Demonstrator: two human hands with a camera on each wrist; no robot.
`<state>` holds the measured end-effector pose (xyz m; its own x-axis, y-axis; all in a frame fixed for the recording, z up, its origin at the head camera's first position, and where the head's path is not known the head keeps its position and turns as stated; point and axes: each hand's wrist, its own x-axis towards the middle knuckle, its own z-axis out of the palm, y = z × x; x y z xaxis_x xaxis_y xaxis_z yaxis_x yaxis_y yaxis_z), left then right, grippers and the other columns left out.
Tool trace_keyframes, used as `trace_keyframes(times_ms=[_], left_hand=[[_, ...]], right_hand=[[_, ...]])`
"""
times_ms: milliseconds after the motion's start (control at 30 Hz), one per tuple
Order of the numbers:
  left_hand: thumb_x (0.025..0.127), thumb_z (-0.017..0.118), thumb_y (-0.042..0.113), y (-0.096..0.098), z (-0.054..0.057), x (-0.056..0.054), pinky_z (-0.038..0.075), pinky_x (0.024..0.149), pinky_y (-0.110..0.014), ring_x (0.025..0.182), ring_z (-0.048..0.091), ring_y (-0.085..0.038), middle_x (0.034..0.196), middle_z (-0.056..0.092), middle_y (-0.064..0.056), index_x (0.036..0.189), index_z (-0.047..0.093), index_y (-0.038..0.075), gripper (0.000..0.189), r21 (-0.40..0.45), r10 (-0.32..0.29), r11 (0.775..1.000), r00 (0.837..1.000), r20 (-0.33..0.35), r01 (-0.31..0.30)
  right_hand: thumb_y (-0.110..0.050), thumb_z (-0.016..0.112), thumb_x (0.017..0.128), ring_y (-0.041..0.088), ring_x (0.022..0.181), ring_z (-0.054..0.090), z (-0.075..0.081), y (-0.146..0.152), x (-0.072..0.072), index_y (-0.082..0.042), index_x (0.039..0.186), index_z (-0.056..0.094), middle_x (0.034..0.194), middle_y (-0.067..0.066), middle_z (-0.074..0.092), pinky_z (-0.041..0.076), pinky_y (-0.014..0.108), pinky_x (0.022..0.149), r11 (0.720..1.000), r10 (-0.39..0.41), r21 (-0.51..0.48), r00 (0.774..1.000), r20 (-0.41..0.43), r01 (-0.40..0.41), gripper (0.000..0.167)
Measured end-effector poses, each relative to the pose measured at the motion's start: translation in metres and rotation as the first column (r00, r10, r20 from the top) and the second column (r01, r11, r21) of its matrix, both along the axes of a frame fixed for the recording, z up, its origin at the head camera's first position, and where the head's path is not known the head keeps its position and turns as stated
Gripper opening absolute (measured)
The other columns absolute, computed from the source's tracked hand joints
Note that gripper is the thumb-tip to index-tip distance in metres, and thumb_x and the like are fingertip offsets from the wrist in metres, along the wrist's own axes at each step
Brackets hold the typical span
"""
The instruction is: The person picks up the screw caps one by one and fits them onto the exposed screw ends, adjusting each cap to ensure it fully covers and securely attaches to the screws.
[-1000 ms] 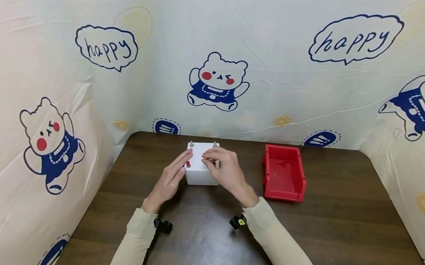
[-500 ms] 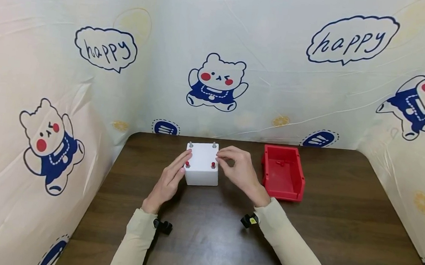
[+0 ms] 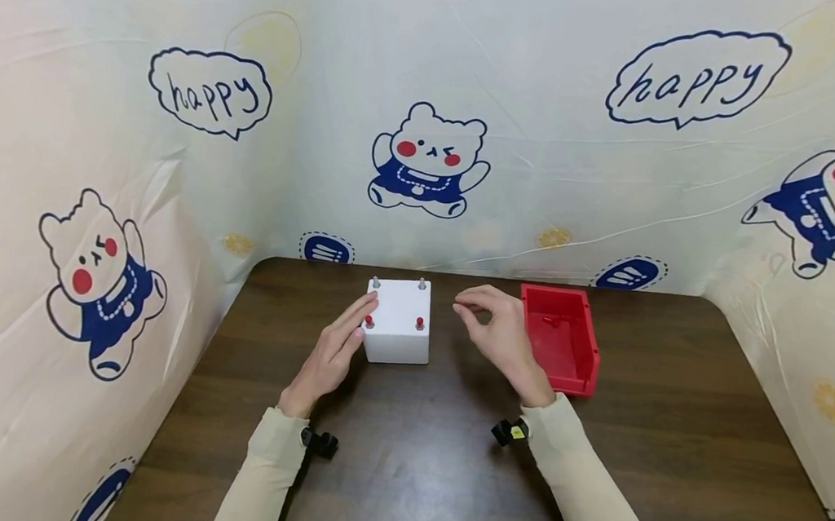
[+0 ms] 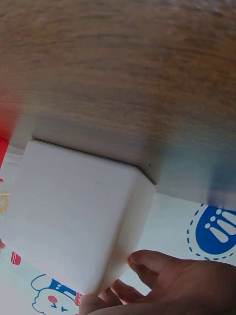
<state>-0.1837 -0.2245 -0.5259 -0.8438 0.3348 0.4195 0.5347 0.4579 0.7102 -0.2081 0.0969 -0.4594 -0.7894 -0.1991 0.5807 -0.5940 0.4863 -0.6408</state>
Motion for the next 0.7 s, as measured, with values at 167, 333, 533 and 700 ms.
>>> trace_keyframes(times_ms=[167, 333, 533, 700], left_hand=[[0.115, 0.042, 0.017, 0.001, 0.001, 0.001, 0.022, 0.130, -0.022, 0.161, 0.034, -0.024, 0.175, 0.035, 0.000, 0.165, 0.043, 0.017, 0.050, 0.004, -0.006, 1.000, 1.000, 0.003, 0.006], [0.115, 0.042, 0.017, 0.000, 0.001, 0.000, 0.022, 0.130, -0.023, 0.161, 0.033, -0.024, 0.175, 0.034, -0.001, 0.165, 0.042, 0.017, 0.050, -0.005, -0.006, 1.000, 1.000, 0.004, 0.006], [0.115, 0.043, 0.015, -0.001, 0.001, 0.000, 0.022, 0.129, -0.020, 0.160, 0.035, -0.027, 0.174, 0.036, -0.005, 0.164, 0.044, 0.014, 0.050, -0.003, -0.002, 1.000, 1.000, -0.012, 0.002], [0.115, 0.043, 0.014, 0.000, 0.001, 0.001, 0.021, 0.128, -0.019, 0.160, 0.036, -0.029, 0.174, 0.036, -0.005, 0.164, 0.044, 0.013, 0.049, 0.000, -0.003, 1.000, 1.000, -0.019, 0.003]], right_hand=[[-0.009, 0.084, 0.092, 0.021, 0.095, 0.077, -0.002, 0.006, -0.001, -0.011, 0.108, 0.085, 0.109, 0.007, 0.080, 0.067, 0.041, 0.084, 1.000, 0.006, -0.017, 1.000, 0.018, -0.006, 0.017], [-0.006, 0.085, 0.091, 0.023, 0.095, 0.077, -0.002, 0.014, 0.000, -0.010, 0.107, 0.085, 0.109, 0.008, 0.080, 0.067, 0.043, 0.083, 1.000, -0.001, -0.029, 1.000, 0.024, 0.001, 0.017], [-0.003, 0.085, 0.090, 0.026, 0.095, 0.076, -0.006, 0.023, 0.000, -0.008, 0.107, 0.085, 0.108, 0.010, 0.080, 0.067, 0.049, 0.081, 0.999, -0.003, -0.047, 1.000, 0.029, 0.005, 0.018], [-0.004, 0.084, 0.090, 0.026, 0.094, 0.076, -0.007, 0.032, 0.001, -0.008, 0.108, 0.084, 0.110, 0.009, 0.080, 0.066, 0.055, 0.080, 0.998, -0.002, -0.068, 0.999, 0.049, 0.005, 0.019]])
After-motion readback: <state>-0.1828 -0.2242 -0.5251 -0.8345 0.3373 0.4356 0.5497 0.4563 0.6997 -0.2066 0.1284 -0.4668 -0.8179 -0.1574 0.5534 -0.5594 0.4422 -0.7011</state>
